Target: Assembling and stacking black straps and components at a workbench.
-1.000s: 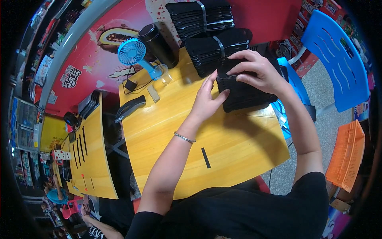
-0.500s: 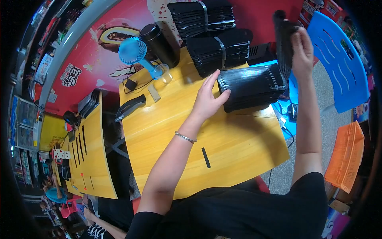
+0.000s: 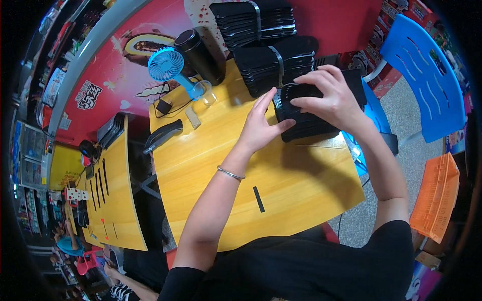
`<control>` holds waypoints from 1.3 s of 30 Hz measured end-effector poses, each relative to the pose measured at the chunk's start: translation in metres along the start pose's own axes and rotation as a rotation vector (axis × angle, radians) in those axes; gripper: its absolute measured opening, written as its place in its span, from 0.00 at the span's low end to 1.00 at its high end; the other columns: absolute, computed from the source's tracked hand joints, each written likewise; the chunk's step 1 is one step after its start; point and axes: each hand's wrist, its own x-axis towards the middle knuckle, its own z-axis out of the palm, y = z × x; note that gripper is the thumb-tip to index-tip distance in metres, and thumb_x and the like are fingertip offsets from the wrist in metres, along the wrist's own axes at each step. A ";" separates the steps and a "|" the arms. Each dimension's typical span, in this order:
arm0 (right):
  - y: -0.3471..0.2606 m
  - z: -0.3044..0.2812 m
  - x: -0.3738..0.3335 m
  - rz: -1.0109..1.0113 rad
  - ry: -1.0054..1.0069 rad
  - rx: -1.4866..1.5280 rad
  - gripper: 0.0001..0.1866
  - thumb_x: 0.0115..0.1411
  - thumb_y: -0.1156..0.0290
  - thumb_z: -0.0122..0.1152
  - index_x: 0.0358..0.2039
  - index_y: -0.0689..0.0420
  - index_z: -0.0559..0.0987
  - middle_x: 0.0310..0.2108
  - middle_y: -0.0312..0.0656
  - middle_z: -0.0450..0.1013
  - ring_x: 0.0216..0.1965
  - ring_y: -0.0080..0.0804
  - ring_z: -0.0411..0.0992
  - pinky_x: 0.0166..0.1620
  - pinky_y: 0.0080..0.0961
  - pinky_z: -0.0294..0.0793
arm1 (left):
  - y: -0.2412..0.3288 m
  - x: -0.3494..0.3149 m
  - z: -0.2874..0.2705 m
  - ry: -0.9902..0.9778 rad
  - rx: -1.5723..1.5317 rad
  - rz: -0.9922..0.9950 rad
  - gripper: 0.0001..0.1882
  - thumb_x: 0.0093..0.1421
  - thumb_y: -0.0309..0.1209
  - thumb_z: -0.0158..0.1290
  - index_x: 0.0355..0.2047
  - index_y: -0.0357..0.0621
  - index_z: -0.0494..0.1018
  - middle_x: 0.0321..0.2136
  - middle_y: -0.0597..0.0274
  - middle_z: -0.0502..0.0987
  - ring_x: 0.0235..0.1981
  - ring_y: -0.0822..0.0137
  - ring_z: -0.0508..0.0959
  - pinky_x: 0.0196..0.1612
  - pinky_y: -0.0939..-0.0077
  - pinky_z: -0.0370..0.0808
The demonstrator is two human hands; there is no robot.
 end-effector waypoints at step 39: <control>0.008 0.025 -0.009 0.103 -0.334 0.171 0.28 0.55 0.51 0.56 0.54 0.50 0.69 0.59 0.48 0.60 0.61 0.42 0.57 0.63 0.43 0.51 | -0.005 0.000 -0.003 -0.008 -0.037 -0.012 0.54 0.36 0.40 0.71 0.61 0.33 0.56 0.58 0.45 0.61 0.61 0.54 0.61 0.62 0.66 0.58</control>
